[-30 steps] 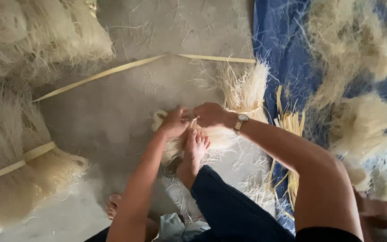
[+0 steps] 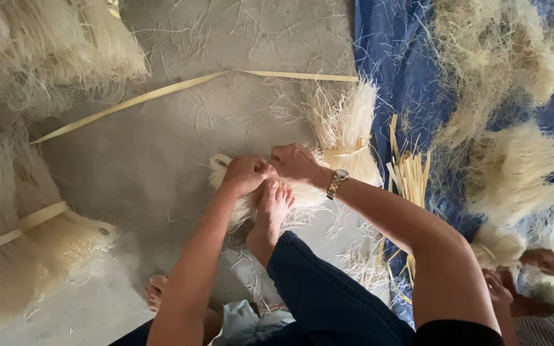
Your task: The person bundles strands of light-colored fiber together and ties them into a bunch using a thin strip of material.
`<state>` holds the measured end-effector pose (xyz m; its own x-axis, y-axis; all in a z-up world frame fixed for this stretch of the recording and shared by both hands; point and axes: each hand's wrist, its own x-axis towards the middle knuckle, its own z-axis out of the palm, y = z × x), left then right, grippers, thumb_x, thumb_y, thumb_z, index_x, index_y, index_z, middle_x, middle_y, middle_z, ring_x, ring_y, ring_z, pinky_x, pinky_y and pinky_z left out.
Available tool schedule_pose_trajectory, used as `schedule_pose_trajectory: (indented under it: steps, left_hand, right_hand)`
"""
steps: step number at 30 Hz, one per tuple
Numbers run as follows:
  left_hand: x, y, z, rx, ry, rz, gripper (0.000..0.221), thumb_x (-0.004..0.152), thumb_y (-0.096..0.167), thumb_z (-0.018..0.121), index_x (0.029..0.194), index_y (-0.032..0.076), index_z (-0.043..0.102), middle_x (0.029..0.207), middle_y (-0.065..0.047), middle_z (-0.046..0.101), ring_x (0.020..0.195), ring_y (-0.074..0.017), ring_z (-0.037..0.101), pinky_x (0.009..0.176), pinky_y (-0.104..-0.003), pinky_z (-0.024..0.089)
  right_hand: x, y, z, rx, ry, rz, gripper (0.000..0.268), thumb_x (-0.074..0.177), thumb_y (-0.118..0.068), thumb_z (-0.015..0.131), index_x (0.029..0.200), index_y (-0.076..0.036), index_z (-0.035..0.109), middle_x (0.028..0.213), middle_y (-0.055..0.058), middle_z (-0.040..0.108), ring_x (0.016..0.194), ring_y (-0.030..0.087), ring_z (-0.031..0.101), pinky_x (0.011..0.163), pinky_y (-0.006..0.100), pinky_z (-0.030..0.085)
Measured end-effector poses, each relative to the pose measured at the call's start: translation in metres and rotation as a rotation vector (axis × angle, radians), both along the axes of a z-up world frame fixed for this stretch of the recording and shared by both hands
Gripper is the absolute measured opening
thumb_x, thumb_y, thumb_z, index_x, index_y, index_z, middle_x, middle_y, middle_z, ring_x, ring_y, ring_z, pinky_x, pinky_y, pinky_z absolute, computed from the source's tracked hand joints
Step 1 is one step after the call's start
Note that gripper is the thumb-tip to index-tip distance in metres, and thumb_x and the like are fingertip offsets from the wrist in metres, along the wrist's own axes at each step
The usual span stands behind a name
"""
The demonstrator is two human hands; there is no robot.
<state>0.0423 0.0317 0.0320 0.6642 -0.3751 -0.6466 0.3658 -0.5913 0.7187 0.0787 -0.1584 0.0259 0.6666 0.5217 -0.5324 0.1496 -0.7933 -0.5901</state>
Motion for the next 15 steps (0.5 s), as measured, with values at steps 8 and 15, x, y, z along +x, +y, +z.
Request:
schedule_pose_trajectory:
  steps: [8, 15]
  left_hand:
    - [-0.021, -0.011, -0.020, 0.126, -0.143, 0.188, 0.023, 0.079, 0.031, 0.065, 0.090, 0.016, 0.079, 0.087, -0.009, 0.075, 0.091, -0.0331, 0.071, 0.078, -0.046, 0.058]
    - [-0.039, -0.017, -0.032, 0.129, -0.244, 0.266, 0.020, 0.076, 0.030, 0.064, 0.083, 0.019, 0.079, 0.076, -0.006, 0.074, 0.079, -0.0338, 0.072, 0.073, -0.043, 0.059]
  right_hand:
    - [0.024, 0.013, 0.003, 0.013, 0.292, -0.054, 0.023, 0.089, -0.033, 0.067, 0.107, -0.020, 0.072, 0.110, 0.004, 0.067, 0.113, 0.026, 0.064, 0.100, 0.041, 0.050]
    - [-0.029, -0.010, 0.000, 0.417, -0.259, 0.030, 0.013, 0.091, -0.017, 0.067, 0.083, -0.007, 0.065, 0.076, 0.012, 0.065, 0.077, 0.034, 0.066, 0.070, 0.042, 0.052]
